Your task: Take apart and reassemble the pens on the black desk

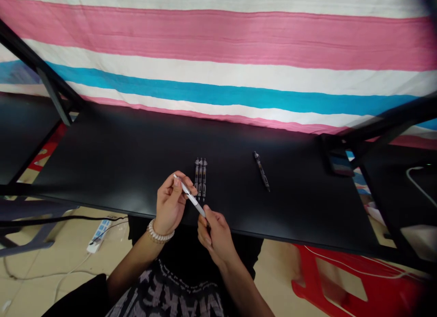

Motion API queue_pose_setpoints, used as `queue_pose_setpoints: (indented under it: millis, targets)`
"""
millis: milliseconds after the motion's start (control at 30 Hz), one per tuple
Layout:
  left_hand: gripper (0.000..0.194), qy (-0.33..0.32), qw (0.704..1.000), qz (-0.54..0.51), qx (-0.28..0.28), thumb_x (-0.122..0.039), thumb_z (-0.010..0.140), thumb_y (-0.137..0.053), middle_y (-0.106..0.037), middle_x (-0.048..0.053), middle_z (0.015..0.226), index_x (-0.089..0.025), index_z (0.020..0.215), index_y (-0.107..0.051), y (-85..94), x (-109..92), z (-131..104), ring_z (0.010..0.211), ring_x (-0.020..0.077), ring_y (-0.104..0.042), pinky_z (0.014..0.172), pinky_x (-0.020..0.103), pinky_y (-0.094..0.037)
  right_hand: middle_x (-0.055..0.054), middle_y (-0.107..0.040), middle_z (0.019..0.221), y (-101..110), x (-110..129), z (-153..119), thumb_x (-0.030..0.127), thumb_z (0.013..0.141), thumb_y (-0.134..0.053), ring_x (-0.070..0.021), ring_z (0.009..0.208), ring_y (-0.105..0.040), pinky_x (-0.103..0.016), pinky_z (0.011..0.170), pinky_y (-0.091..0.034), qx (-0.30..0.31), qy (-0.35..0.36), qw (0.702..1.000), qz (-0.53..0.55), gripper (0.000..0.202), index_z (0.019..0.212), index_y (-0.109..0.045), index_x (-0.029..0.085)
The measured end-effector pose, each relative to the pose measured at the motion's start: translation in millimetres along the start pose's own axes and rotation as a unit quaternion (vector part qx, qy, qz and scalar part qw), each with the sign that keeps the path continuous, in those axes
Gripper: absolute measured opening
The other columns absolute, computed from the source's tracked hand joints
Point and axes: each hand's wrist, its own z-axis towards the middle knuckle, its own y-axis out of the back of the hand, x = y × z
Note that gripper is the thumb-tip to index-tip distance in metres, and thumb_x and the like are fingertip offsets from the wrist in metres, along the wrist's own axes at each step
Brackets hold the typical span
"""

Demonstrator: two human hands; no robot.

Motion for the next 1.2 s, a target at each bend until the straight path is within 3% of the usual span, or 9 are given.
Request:
queue_pose_setpoints:
  millis: [233, 433, 633, 767, 833, 933, 1000, 1100, 1200]
  targets:
    - [0.012, 0.097, 0.983, -0.157, -0.003, -0.033, 0.088, -0.062, -0.020, -0.010, 0.054, -0.021, 0.085, -0.060, -1.6, -16.7, -4.6, 0.043, 0.0080, -0.014, 0.040, 0.020, -0.024, 0.005, -0.049, 0.044, -10.8, -19.1, -11.1, 0.065, 0.097, -0.046, -0.0062, 0.037, -0.041, -0.018, 0.041, -0.032, -0.057, 0.169, 0.962, -0.207, 0.056, 0.067, -0.055, 0.019]
    - [0.012, 0.097, 0.980, -0.169, 0.029, -0.031, 0.089, -0.054, -0.011, -0.009, 0.053, -0.021, 0.084, -0.058, 2.1, -23.4, -3.0, 0.045, 0.0097, -0.007, 0.041, 0.023, -0.015, 0.004, -0.051, 0.051, -4.1, -18.3, -10.9, 0.051, 0.103, -0.044, -0.0079, 0.043, -0.047, -0.020, 0.045, -0.034, -0.041, 0.217, 0.938, -0.267, 0.046, 0.074, -0.060, 0.019]
    - [0.014, 0.095, 0.982, -0.154, 0.056, -0.031, 0.090, -0.052, -0.023, -0.010, 0.048, -0.021, 0.088, -0.062, -1.9, -22.3, -1.1, 0.041, 0.0092, -0.017, 0.042, 0.022, -0.026, 0.004, -0.053, 0.052, -0.5, -12.9, -11.2, 0.043, 0.104, -0.043, -0.0084, 0.044, -0.049, -0.020, 0.046, -0.037, -0.052, 0.259, 0.917, -0.300, 0.042, 0.074, -0.061, 0.019]
    - [0.048, 0.100, 0.987, -0.069, 0.104, -0.060, 0.094, -0.047, -0.064, 0.002, 0.072, -0.020, 0.114, -0.065, -4.4, -13.6, 4.6, 0.064, 0.0153, -0.062, 0.066, 0.029, -0.052, 0.004, -0.056, 0.053, 9.8, -4.0, -9.7, 0.043, 0.104, -0.043, -0.0094, 0.044, -0.052, -0.021, 0.048, -0.040, -0.123, 0.297, 0.895, -0.310, 0.043, 0.073, -0.061, 0.019]
    - [0.067, 0.074, 0.990, 0.014, 0.123, -0.072, 0.092, -0.043, -0.072, 0.011, 0.108, -0.020, 0.130, -0.060, 0.2, -8.1, 10.1, 0.099, 0.0231, -0.069, 0.091, 0.038, -0.053, 0.002, -0.059, 0.056, 25.9, 6.4, -5.1, 0.045, 0.103, -0.046, -0.0112, 0.049, -0.055, -0.022, 0.052, -0.042, -0.209, 0.318, 0.864, -0.330, 0.041, 0.078, -0.064, 0.018]
    - [0.052, -0.016, 0.977, 0.185, 0.105, -0.059, 0.096, -0.052, -0.062, 0.011, 0.137, -0.026, 0.136, -0.057, 15.5, -1.8, 18.5, 0.125, 0.0243, -0.061, 0.109, 0.042, -0.044, -0.002, -0.064, 0.064, 62.9, 26.3, 6.4, 0.052, 0.099, -0.051, -0.0162, 0.058, -0.058, -0.028, 0.060, -0.045, -0.361, 0.326, 0.773, -0.406, 0.041, 0.086, -0.069, 0.017]
    - [0.042, -0.067, 0.940, 0.318, 0.106, -0.045, 0.095, -0.062, -0.060, 0.011, 0.139, -0.025, 0.132, -0.060, 27.3, 1.6, 22.5, 0.126, 0.0238, -0.059, 0.110, 0.042, -0.044, -0.008, -0.066, 0.070, 87.9, 37.8, 14.4, 0.058, 0.097, -0.050, -0.0207, 0.065, -0.057, -0.034, 0.067, -0.046, -0.426, 0.336, 0.686, -0.485, 0.049, 0.086, -0.071, 0.015]
    - [0.035, -0.125, 0.878, 0.447, 0.118, -0.035, 0.095, -0.064, -0.060, 0.011, 0.136, -0.025, 0.129, -0.062, 39.7, 7.6, 24.5, 0.123, 0.0224, -0.060, 0.106, 0.041, -0.048, -0.017, -0.067, 0.096, 107.2, 45.9, 21.8, 0.055, 0.099, -0.047, -0.0290, 0.090, -0.057, -0.047, 0.086, -0.046, -0.460, 0.353, 0.595, -0.557, 0.050, 0.100, -0.073, 0.012]
    - [0.028, -0.172, 0.834, 0.513, 0.106, -0.030, 0.096, -0.062, -0.062, 0.011, 0.133, -0.023, 0.123, -0.065, 43.0, 13.1, 22.9, 0.123, 0.0229, -0.060, 0.104, 0.043, -0.050, -0.019, -0.061, 0.111, 94.9, 41.9, 23.1, 0.045, 0.099, -0.051, -0.0312, 0.104, -0.055, -0.049, 0.091, -0.046, -0.467, 0.385, 0.580, -0.545, 0.041, 0.115, -0.070, 0.013]
